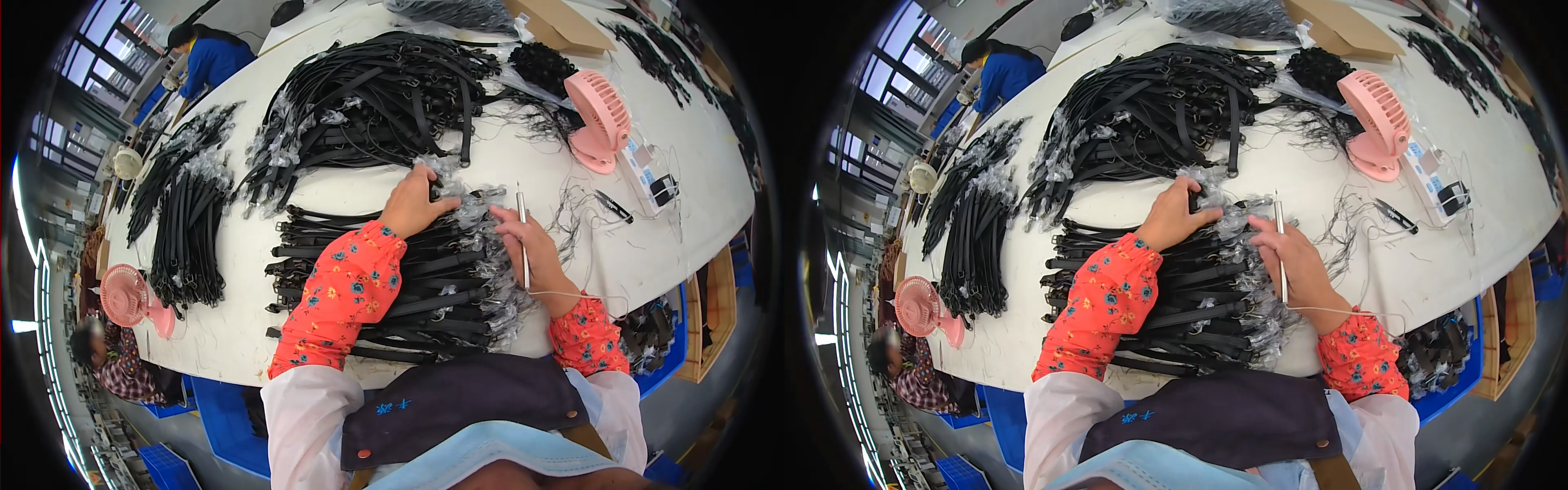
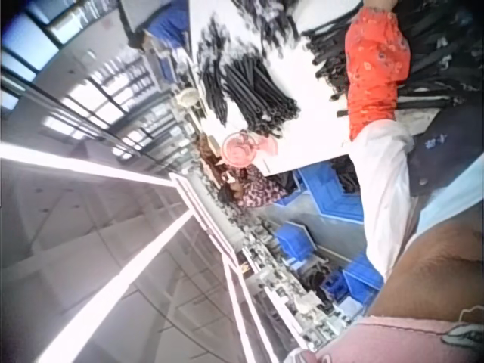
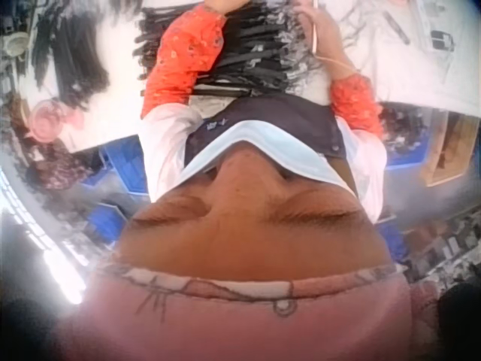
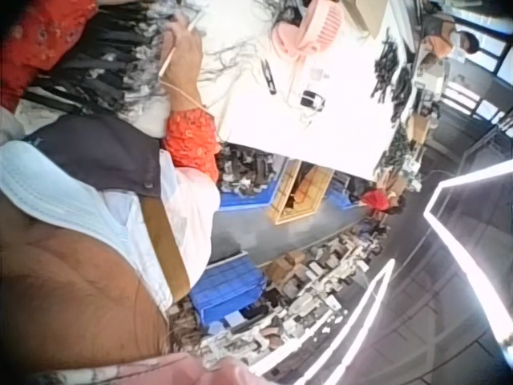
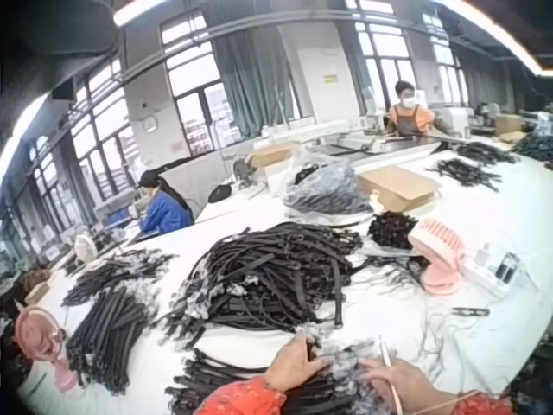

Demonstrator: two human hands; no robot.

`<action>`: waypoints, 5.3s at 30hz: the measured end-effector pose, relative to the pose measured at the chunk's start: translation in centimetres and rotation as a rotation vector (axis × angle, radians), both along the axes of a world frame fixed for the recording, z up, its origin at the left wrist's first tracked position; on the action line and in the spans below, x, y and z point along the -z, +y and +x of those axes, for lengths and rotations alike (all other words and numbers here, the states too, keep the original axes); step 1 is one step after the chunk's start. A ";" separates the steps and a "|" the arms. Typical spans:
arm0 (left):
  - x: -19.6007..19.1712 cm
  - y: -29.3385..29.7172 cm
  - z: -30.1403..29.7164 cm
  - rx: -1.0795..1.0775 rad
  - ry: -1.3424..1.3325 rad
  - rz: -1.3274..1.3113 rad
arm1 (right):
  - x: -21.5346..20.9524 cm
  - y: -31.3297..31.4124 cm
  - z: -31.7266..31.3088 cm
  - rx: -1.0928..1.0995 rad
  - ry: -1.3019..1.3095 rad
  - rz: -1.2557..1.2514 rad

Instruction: The person uses a metal tool to attach metal buckles to black leather straps at a workbench. They repeatedly pick up a strap, position the buckle, and use the tool to secure it before placing the finished item aside. The workspace contains piles of straps and loose threads.

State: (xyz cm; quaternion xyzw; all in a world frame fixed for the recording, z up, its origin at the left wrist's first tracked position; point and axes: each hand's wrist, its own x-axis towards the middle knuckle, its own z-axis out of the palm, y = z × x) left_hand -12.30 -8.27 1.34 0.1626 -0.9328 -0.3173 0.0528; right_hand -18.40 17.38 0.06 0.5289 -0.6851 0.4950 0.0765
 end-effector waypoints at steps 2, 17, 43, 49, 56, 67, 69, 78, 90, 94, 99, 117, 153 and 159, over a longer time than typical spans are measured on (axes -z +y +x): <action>1.5 0.0 0.2 0.128 0.148 0.136 | -0.1 0.0 -0.1 0.006 0.017 -0.018; 2.4 -2.2 1.7 0.354 -0.013 0.814 | -0.3 0.9 -1.2 0.092 -0.086 -0.112; -1.3 -2.1 3.4 0.426 0.207 -0.086 | -0.2 1.2 -1.5 0.121 -0.103 -0.100; -2.2 -7.8 4.8 0.372 0.345 -0.904 | 0.1 0.8 -1.4 0.073 -0.106 -0.085; -6.2 -13.3 4.0 0.591 0.118 -1.019 | -0.2 1.2 -1.6 0.116 -0.081 -0.075; -9.0 -21.7 8.5 -0.046 -0.427 -0.934 | 0.0 0.9 -1.7 0.114 -0.081 -0.102; -9.9 -18.3 6.6 -0.153 -0.554 -1.017 | -0.3 0.8 -1.5 0.112 -0.082 -0.088; -4.3 -2.8 -1.5 0.586 0.459 -1.010 | -0.1 1.1 -1.8 0.133 -0.042 -0.062; -9.7 -12.6 -2.5 0.407 0.421 -0.974 | 0.0 1.3 -1.8 0.128 -0.038 -0.087; -8.2 -22.0 2.8 0.208 -0.032 -1.180 | -0.3 0.6 -1.7 0.092 -0.023 -0.090; -7.2 -21.1 5.6 -0.098 -0.232 -0.813 | 0.2 0.8 -1.7 0.101 -0.031 -0.041; 0.4 5.6 19.3 0.497 -0.013 -0.496 | -0.2 0.7 -1.1 0.068 -0.073 0.005; 3.5 7.7 19.5 -0.060 0.275 -0.212 | 1.3 -0.7 -2.0 -0.342 0.423 0.352; 3.7 11.9 15.1 0.059 0.294 -0.123 | 2.2 -1.7 -2.7 -0.409 0.401 0.248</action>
